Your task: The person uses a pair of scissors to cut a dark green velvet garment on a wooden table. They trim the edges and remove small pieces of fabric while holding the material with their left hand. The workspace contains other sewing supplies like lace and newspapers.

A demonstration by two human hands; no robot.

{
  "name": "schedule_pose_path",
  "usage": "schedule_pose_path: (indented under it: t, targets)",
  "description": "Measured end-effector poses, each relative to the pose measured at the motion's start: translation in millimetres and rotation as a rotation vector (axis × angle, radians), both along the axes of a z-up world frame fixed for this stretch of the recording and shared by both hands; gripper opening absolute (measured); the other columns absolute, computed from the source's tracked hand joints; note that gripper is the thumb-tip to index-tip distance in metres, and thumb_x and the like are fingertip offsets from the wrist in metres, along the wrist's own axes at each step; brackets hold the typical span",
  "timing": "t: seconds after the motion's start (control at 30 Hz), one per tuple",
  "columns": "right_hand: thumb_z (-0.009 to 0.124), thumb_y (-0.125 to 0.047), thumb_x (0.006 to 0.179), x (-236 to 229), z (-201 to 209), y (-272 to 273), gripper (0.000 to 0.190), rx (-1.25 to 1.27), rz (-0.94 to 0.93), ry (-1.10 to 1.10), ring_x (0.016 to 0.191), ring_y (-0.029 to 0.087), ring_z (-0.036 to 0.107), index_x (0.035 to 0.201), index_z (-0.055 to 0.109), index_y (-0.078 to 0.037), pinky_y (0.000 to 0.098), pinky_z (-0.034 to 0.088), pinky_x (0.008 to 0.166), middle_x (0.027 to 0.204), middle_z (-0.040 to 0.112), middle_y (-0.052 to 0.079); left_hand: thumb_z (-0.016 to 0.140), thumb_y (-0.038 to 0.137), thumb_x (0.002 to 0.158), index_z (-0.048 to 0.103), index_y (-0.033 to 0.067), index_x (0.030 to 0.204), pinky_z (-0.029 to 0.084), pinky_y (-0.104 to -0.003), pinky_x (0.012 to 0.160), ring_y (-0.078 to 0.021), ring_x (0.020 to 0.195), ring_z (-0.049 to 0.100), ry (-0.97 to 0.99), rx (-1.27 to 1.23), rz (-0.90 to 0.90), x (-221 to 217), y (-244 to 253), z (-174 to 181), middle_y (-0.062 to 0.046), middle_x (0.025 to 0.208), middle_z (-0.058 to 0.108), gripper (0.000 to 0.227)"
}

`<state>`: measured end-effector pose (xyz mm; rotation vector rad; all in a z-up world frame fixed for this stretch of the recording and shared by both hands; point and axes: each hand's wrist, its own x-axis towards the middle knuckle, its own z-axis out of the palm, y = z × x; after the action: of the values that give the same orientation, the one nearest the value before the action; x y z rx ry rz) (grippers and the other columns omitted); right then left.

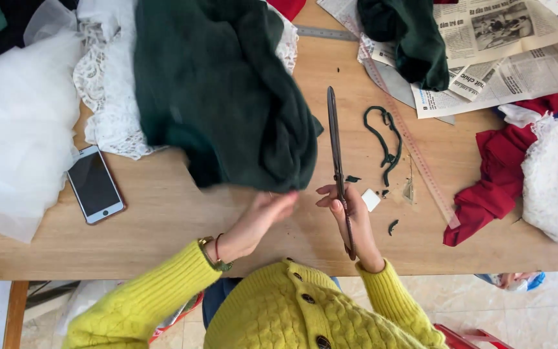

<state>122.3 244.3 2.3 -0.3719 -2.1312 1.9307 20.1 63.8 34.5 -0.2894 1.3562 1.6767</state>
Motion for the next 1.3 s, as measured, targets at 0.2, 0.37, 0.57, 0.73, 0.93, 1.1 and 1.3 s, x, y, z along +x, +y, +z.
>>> schedule_pose_path:
  t: [0.2, 0.37, 0.57, 0.73, 0.93, 1.1, 1.3]
  targets:
    - [0.063, -0.037, 0.100, -2.7, -14.2, -0.2, 0.036, 0.002, -0.038, -0.077, 0.093, 0.026, 0.072, 0.106, 0.060, -0.002, 0.0407, 0.053, 0.089, 0.115, 0.069, 0.019, 0.067, 0.014, 0.092, 0.071, 0.0089, 0.117, 0.058, -0.027, 0.075, -0.0169, 0.100, 0.075, 0.511, 0.104, -0.681, -7.5, -35.1, -87.5, -0.008, 0.105, 0.079, 0.026]
    - [0.068, -0.031, 0.099, -2.5, -35.3, 5.4, 0.032, 0.136, -0.074, -0.145, 0.087, 0.026, 0.067, 0.102, 0.062, 0.000, 0.0399, 0.052, 0.081, 0.111, 0.069, 0.020, 0.066, 0.029, 0.095, 0.069, 0.0249, 0.105, 0.054, -0.036, 0.079, -0.0216, 0.089, 0.072, 1.320, -0.454, -0.440, -58.4, -42.1, -71.7, 0.003, 0.087, 0.073, 0.011]
    - [0.077, -0.034, 0.095, -53.1, -54.7, 11.0, 0.034, 0.316, -0.174, -0.180, 0.071, 0.023, 0.056, 0.098, 0.061, -0.004, 0.0361, 0.047, 0.071, 0.080, 0.053, 0.010, 0.068, 0.055, 0.090, 0.055, 0.0129, 0.131, 0.051, -0.048, 0.079, -0.0335, 0.109, 0.056, 1.675, -0.969, -0.216, -99.0, -1.2, -79.6, -0.011, 0.122, 0.053, 0.060]
    - [0.084, -0.021, 0.088, -91.1, -65.2, 23.0, 0.024, 0.296, -0.230, -0.206, 0.066, 0.016, 0.059, 0.095, 0.064, -0.011, 0.0269, 0.048, 0.068, 0.073, 0.061, 0.001, 0.074, 0.042, 0.086, 0.058, 0.0087, 0.109, 0.050, -0.050, 0.078, -0.0315, 0.089, 0.067, 1.562, -1.066, -0.340, -132.2, 20.3, -155.8, -0.007, 0.084, 0.068, 0.043]
    - [0.071, -0.003, 0.093, -82.2, -50.2, 83.5, 0.020, 0.369, -0.246, -0.112, 0.069, 0.023, 0.060, 0.098, 0.052, -0.007, 0.0357, 0.051, 0.066, 0.077, 0.052, 0.006, 0.066, 0.019, 0.095, 0.065, 0.0082, 0.102, 0.050, -0.030, 0.078, -0.0139, 0.084, 0.059, 0.705, -0.079, 0.447, -96.4, -22.5, -69.1, -0.003, 0.083, 0.061, 0.013]
    - [0.064, -0.001, 0.094, -94.1, -35.5, 98.5, 0.025, 0.078, -0.260, 0.014, 0.071, 0.016, 0.066, 0.101, 0.042, -0.012, 0.0281, 0.057, 0.069, 0.086, 0.064, 0.008, 0.064, 0.014, 0.102, 0.057, 0.0150, 0.106, 0.056, -0.030, 0.088, -0.0152, 0.096, 0.070, 0.309, 0.169, 0.598, -53.7, -43.9, -49.7, -0.005, 0.100, 0.073, 0.008]
    - [0.063, 0.001, 0.094, -104.6, -47.9, 96.4, 0.021, 0.173, -0.213, 0.051, 0.068, 0.021, 0.065, 0.100, 0.045, -0.008, 0.0283, 0.054, 0.064, 0.086, 0.063, 0.013, 0.074, 0.043, 0.091, 0.061, 0.0243, 0.135, 0.042, -0.051, 0.100, -0.0332, 0.124, 0.055, 1.956, -0.343, -0.161, -41.8, -27.2, -47.7, -0.005, 0.130, 0.059, 0.049]
